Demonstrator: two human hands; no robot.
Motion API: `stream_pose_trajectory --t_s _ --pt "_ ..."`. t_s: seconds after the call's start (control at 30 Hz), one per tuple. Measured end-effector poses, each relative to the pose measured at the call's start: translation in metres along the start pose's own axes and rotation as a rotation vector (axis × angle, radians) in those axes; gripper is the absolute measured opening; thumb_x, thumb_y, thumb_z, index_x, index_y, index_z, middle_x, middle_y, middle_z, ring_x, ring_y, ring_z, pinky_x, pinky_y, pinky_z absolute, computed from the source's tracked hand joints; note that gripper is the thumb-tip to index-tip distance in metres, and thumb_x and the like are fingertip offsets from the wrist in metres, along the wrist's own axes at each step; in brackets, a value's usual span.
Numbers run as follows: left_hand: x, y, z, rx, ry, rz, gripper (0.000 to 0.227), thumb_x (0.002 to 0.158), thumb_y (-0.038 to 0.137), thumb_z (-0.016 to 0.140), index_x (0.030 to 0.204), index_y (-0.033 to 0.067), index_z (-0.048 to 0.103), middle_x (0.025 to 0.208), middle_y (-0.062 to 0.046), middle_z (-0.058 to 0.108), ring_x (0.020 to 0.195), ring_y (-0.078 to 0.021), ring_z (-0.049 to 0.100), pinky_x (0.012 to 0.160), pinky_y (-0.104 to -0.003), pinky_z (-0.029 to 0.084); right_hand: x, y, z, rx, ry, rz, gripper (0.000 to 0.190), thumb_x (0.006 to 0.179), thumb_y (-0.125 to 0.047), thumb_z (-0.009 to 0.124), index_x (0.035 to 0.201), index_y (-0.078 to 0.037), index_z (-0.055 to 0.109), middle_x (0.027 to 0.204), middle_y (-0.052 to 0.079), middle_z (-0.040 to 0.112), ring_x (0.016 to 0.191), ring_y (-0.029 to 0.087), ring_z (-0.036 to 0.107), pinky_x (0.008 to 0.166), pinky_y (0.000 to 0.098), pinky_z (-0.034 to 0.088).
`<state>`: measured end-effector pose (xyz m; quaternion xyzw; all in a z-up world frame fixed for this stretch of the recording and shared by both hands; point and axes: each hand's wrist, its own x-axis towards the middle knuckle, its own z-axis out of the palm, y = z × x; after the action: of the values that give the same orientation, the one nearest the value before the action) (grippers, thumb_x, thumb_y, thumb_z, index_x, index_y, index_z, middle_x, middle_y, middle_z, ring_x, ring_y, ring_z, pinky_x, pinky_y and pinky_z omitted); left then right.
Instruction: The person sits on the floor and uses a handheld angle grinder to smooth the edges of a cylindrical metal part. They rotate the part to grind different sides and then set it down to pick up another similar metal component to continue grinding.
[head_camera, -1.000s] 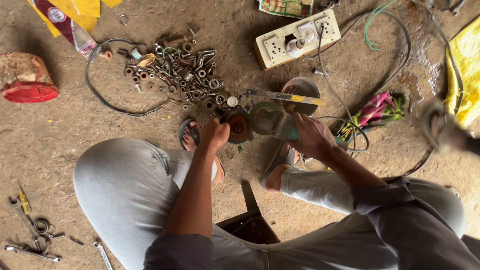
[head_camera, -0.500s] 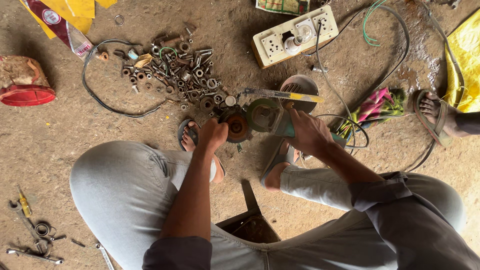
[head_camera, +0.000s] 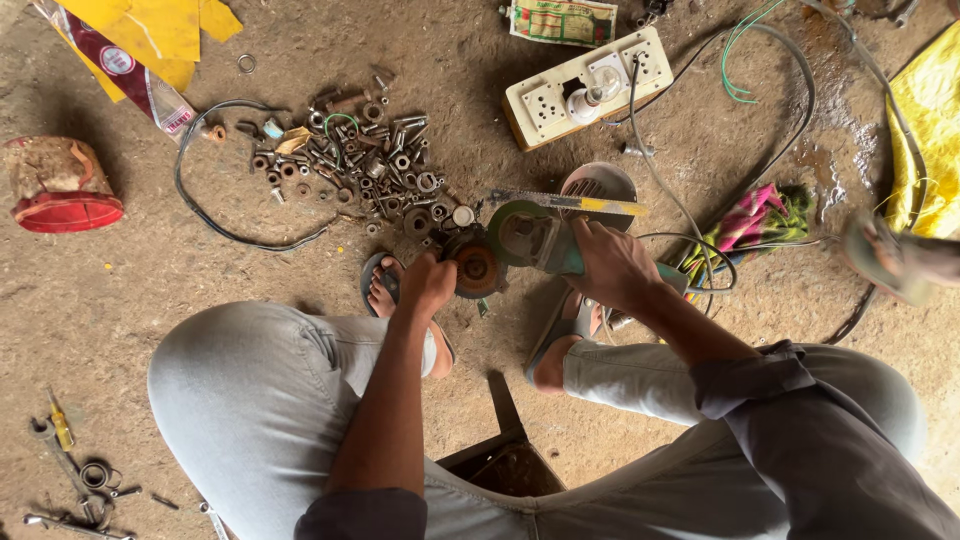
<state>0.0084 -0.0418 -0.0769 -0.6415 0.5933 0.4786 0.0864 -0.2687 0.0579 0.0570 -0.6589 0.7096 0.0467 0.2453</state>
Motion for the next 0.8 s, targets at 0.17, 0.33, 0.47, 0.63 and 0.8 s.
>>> stream_pose_trajectory --t_s 0.17,0.33,0.47,0.63,0.8 --pt "0.002 -0.001 0.002 -0.023 -0.027 -0.027 0.048 0.089 0.028 0.05 0.116 -0.0087 0.065 0.118 -0.033 0.068 0.106 -0.0437 0.07 0.096 -0.049 0.053 -0.005 0.0 -0.001 0.009 -0.032 0.009 0.092 0.074 -0.039 0.086 0.144 0.0 0.039 0.102 0.019 0.066 0.094 0.037 0.071 0.077 0.0482 0.059" --pt "0.017 -0.013 0.014 0.063 0.044 0.06 0.047 0.091 0.03 0.049 0.11 -0.0063 0.07 0.117 -0.033 0.068 0.107 -0.0458 0.067 0.098 -0.05 0.051 -0.017 0.004 0.005 0.013 -0.002 -0.021 0.103 0.067 -0.032 0.089 0.149 -0.001 0.034 0.103 0.02 0.066 0.091 0.038 0.071 0.074 0.0497 0.059" --pt "0.03 -0.023 0.023 0.075 0.052 0.08 0.047 0.092 0.031 0.046 0.109 -0.006 0.07 0.116 -0.031 0.069 0.105 -0.0445 0.069 0.095 -0.05 0.052 -0.025 0.01 0.017 -0.015 -0.051 -0.014 0.075 0.079 -0.043 0.086 0.13 -0.004 0.047 0.1 0.015 0.066 0.09 0.032 0.072 0.072 0.0469 0.061" --pt "0.038 -0.029 0.027 0.093 0.087 0.108 0.045 0.091 0.031 0.049 0.108 -0.004 0.071 0.114 -0.031 0.069 0.105 -0.0459 0.067 0.095 -0.05 0.052 -0.037 0.01 0.033 -0.06 -0.158 -0.059 0.078 0.087 -0.03 0.08 0.143 0.003 0.039 0.1 0.014 0.065 0.079 0.027 0.071 0.064 0.0398 0.063" --pt "0.031 -0.019 0.018 0.127 0.046 0.101 0.044 0.092 0.03 0.047 0.106 -0.0036 0.073 0.113 -0.03 0.071 0.103 -0.0445 0.069 0.093 -0.051 0.053 -0.051 0.002 0.039 -0.037 -0.078 -0.166 0.084 0.067 -0.03 0.092 0.129 0.002 0.046 0.097 0.013 0.064 0.087 0.028 0.069 0.078 0.0416 0.06"
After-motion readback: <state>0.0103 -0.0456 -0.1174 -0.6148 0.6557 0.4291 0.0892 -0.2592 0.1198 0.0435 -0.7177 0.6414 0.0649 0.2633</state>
